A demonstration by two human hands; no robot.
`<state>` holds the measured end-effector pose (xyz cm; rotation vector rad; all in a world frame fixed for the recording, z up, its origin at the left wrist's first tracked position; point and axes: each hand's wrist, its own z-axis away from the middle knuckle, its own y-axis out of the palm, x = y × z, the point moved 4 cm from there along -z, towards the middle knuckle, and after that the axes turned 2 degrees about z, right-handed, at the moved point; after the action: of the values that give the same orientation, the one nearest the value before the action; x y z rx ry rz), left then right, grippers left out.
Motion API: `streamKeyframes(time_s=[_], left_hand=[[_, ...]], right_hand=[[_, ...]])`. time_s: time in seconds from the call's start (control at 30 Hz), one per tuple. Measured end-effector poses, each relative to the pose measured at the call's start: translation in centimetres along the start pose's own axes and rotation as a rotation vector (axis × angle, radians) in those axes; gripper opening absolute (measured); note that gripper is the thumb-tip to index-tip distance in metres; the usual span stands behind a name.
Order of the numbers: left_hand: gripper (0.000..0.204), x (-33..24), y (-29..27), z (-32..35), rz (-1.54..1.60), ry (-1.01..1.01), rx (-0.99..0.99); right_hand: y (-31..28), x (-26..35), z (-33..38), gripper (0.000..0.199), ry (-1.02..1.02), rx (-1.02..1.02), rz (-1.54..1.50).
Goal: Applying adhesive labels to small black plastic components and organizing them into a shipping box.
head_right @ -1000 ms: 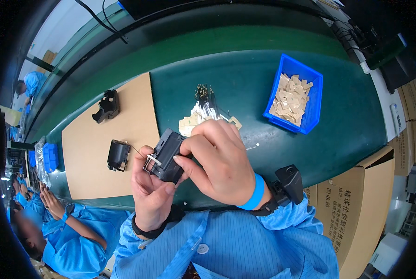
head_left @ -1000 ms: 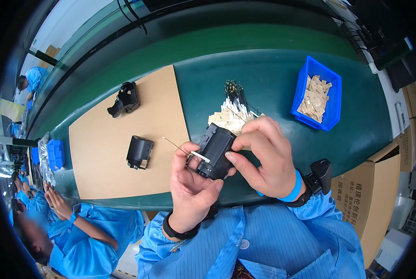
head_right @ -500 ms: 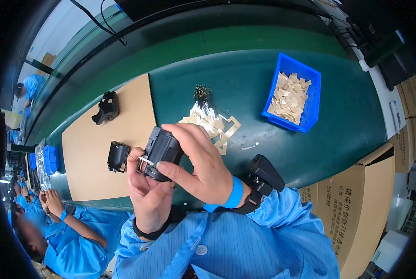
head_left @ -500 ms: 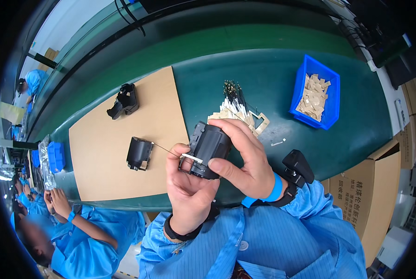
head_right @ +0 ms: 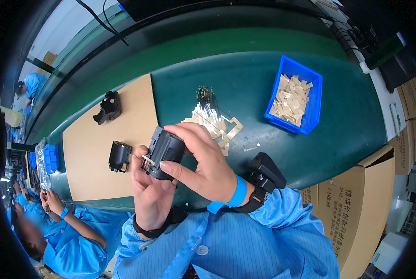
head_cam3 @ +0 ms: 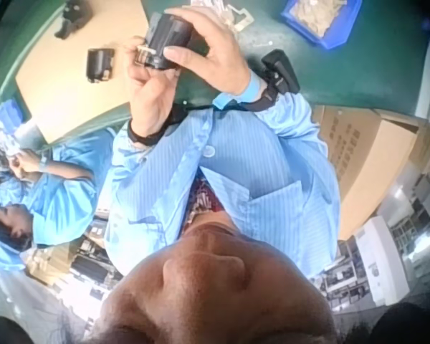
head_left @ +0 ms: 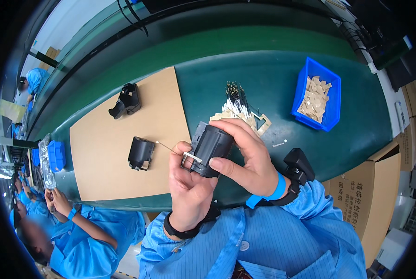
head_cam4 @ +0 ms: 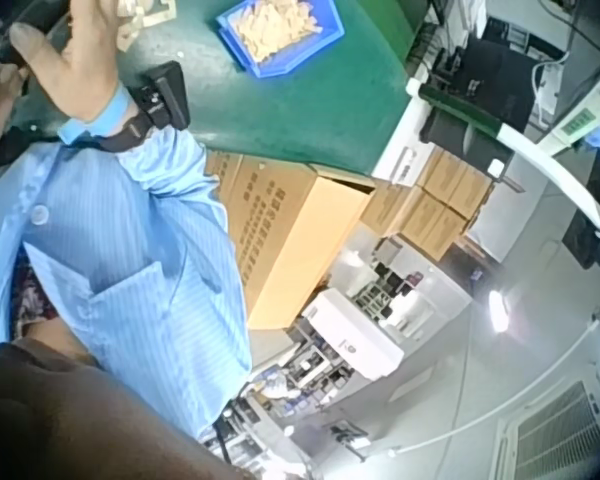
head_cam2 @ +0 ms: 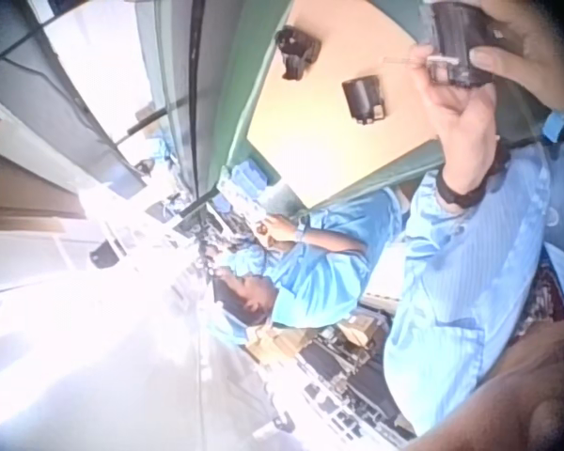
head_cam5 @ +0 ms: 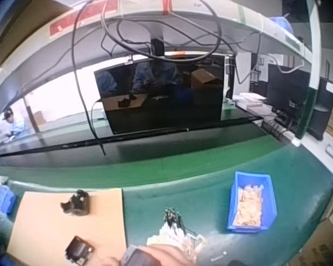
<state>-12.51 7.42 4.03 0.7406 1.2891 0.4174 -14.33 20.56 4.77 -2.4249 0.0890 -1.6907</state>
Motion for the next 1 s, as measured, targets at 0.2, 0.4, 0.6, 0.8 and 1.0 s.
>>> streamKeyframes(time_s=[0.2,0.4,0.6,0.8,1.0], left_hand=[[0.062,-0.5,0.6,0.1,0.126,-0.06,-0.031],[0.06,-0.3,0.0,0.0,0.222,-0.122,0.031],[0.06,-0.5,-0.3,-0.1,0.256,-0.196,0.001],[0.061,-0.5,0.2,0.0,0.181,-0.139,-0.003],[0.06,-0.5,0.2,-0.2,0.167,-0.167,-0.035]], right_hand=[[-0.6,0.8,-0.5,0.048,-0.104,0.144,0.079],[-0.9,0.7,-0.5,0.042,-0.064,0.164,0.052],[-1.0,0.0,-0.7,0.043,-0.019,0.161,0.015],[-0.6,0.6,-0.7,0.048,-0.04,0.084,0.059],[-1.0,-0.7,-0.9,0.051,0.1,0.12,-0.172]])
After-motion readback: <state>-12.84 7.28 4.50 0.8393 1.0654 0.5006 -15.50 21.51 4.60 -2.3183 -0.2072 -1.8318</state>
